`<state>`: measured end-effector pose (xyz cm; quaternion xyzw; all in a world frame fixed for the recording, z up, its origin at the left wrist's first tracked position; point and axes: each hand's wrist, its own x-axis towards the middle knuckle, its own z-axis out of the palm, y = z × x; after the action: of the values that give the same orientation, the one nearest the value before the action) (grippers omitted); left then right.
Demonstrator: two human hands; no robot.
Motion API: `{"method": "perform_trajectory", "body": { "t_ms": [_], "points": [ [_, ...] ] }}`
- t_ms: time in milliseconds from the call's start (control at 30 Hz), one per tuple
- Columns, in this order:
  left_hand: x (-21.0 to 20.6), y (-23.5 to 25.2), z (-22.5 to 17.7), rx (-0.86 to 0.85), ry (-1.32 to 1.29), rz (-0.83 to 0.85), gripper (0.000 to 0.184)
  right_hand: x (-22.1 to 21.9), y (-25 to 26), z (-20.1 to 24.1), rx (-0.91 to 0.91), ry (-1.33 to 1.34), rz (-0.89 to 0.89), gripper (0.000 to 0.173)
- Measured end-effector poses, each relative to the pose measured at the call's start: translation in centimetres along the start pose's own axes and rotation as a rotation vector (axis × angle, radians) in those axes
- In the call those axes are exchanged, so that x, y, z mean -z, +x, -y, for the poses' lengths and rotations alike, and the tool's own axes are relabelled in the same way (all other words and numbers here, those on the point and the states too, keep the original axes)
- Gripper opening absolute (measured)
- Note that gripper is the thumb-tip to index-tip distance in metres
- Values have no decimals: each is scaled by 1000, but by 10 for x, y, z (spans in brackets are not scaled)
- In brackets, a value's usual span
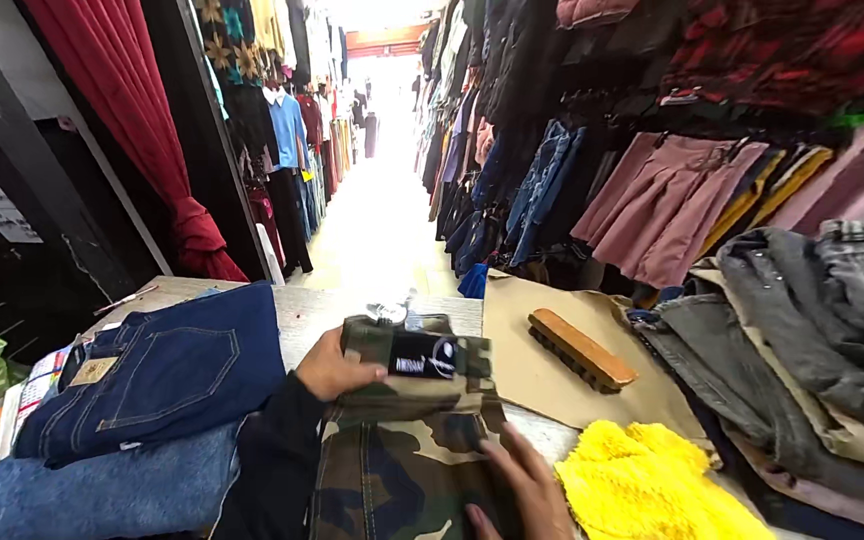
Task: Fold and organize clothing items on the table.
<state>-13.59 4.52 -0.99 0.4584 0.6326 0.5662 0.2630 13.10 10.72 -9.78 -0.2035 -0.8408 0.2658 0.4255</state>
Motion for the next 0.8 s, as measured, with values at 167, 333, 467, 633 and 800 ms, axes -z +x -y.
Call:
{"method": "perform_trajectory", "body": {
  "t_ms": [167, 333, 467, 633, 800],
  "points": [
    [-6, -50, -12, -714, 115, 421, 27, 3, -10, -4, -126, 180, -209, 100],
    [-25, -76, 14, -768, 296, 319, 21, 9, -13, -16, -189, 344, -193, 94],
    [-28, -87, 19, -760, 401, 304, 26, 6, -13, -17, -185, 515, -190, 95],
    [-32, -97, -12, -428, 471, 562, 83, 8, -5, -5, -262, 658, -80, 108],
    [-94, -103, -58, -125, 900, 422, 65, 22, -12, -11, -291, 722, 77, 103]
  ]
}}
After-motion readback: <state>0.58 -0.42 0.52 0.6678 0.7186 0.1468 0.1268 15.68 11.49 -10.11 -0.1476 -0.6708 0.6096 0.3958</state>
